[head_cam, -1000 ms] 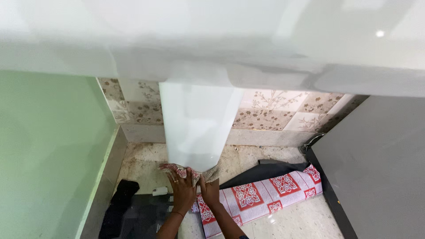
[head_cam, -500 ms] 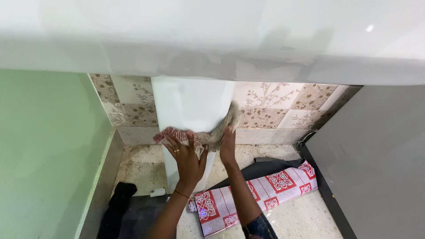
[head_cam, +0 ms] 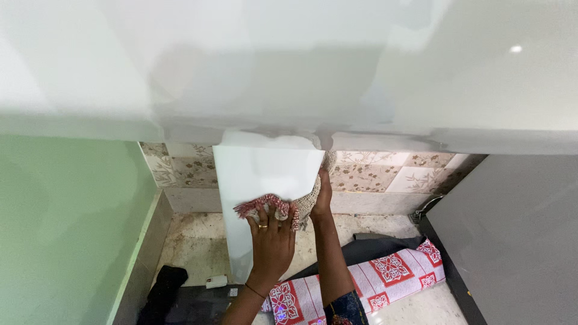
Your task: The person wipes the base and pedestal of a bathroom sink using a small cloth, moving the cloth around the curved surface.
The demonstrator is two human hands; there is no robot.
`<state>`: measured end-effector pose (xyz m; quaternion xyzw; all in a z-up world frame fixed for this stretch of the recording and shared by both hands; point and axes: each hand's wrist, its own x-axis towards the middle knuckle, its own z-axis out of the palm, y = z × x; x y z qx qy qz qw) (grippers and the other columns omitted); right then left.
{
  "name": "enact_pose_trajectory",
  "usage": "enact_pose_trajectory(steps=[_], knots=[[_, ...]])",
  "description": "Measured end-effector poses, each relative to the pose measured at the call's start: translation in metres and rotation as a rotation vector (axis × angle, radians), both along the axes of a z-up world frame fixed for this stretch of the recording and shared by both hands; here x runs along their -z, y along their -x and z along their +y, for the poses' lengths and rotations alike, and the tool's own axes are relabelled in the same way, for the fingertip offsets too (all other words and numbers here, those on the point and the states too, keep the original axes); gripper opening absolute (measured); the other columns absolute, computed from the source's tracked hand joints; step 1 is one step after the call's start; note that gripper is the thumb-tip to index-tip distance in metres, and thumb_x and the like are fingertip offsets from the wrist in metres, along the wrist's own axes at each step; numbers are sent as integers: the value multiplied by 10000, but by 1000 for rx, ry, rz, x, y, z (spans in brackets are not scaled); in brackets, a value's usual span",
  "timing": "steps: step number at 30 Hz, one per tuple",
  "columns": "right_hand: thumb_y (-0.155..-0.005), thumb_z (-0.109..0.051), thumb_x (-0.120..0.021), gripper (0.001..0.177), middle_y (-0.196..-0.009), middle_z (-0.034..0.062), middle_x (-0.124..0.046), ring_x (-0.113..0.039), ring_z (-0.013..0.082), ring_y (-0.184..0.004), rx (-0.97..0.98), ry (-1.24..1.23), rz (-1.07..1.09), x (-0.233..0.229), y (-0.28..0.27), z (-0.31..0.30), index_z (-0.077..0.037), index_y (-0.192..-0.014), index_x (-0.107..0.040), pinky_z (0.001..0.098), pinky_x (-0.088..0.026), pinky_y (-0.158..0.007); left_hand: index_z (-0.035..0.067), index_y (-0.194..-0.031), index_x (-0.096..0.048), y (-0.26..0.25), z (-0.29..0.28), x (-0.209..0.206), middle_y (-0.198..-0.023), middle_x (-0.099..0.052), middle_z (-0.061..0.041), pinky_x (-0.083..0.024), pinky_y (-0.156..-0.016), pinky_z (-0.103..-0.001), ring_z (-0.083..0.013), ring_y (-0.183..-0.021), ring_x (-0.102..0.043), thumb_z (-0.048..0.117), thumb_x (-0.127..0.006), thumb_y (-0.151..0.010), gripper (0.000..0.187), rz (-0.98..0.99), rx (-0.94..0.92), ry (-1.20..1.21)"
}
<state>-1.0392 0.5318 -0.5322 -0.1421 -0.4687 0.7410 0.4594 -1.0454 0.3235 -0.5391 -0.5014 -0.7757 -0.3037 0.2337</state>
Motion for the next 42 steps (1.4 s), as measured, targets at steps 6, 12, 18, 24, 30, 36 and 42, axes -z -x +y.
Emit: enact_pose_trajectory(steps=[6,12,18,24,30,36,42], knots=[[-1057,-473,-423,595,-1294,166,-640,-634,250,-1158,-129,13,142,101,26,41,-26,-1443,-499,389,-543,-943,182,-1536,-413,-10,0,42,-1521,-364,-314,-167,-1109,-734,-556,-1443,-237,370,-524,-1005,575,-46,49,115],[-1083,-426,-401,573,-1331,163,-635,-630,267,-1181,-296,275,284,178,30,27,-14,-1473,-479,397,-545,-982,140,-1587,-314,-17,-15,86,-1546,-346,-285,-171,-1148,-671,-505,-1470,-222,368,-490,-1007,648,-117,80,237],[-1084,-506,-346,654,-1377,173,-608,-611,301,-1208,-238,417,100,216,-3,-34,-5,-1481,-483,423,-511,-1022,34,-1579,-247,-22,-34,110,-1529,-318,-361,-89,-1162,-649,-539,-1460,-182,439,-497,-996,752,-142,17,206],[-1040,-628,-223,793,-1493,134,-571,-554,270,-1342,-125,325,-569,228,-49,-86,-57,-1546,-439,375,-396,-1137,-99,-1559,-109,-17,-52,127,-1567,-228,-370,-9,-1229,-608,-490,-1510,-123,545,-470,-1007,922,-485,-161,477],[-1030,-562,-309,768,-1597,176,-417,-381,283,-1472,53,-6,-592,180,-64,-99,-12,-1565,-343,374,-277,-1194,-70,-1603,-18,16,-44,129,-1601,-209,-363,0,-1211,-660,-542,-1509,-111,411,-355,-1041,812,-341,-190,-133],[-1053,-513,-344,770,-1638,233,-347,-301,312,-1538,157,-297,-526,50,-75,-90,61,-1564,-301,405,-209,-1246,46,-1646,24,42,-45,39,-1715,-15,-269,28,-1266,-617,-466,-1591,40,365,-301,-1116,699,-437,-98,-404],[-1055,-426,-443,801,-1644,272,-193,-220,341,-1522,225,-625,-273,-105,-87,-118,-29,-1642,-68,481,-256,-1193,53,-1664,64,60,-49,-83,-1744,84,-241,50,-1296,-607,-443,-1628,71,403,-397,-1127,790,-453,21,-578]])
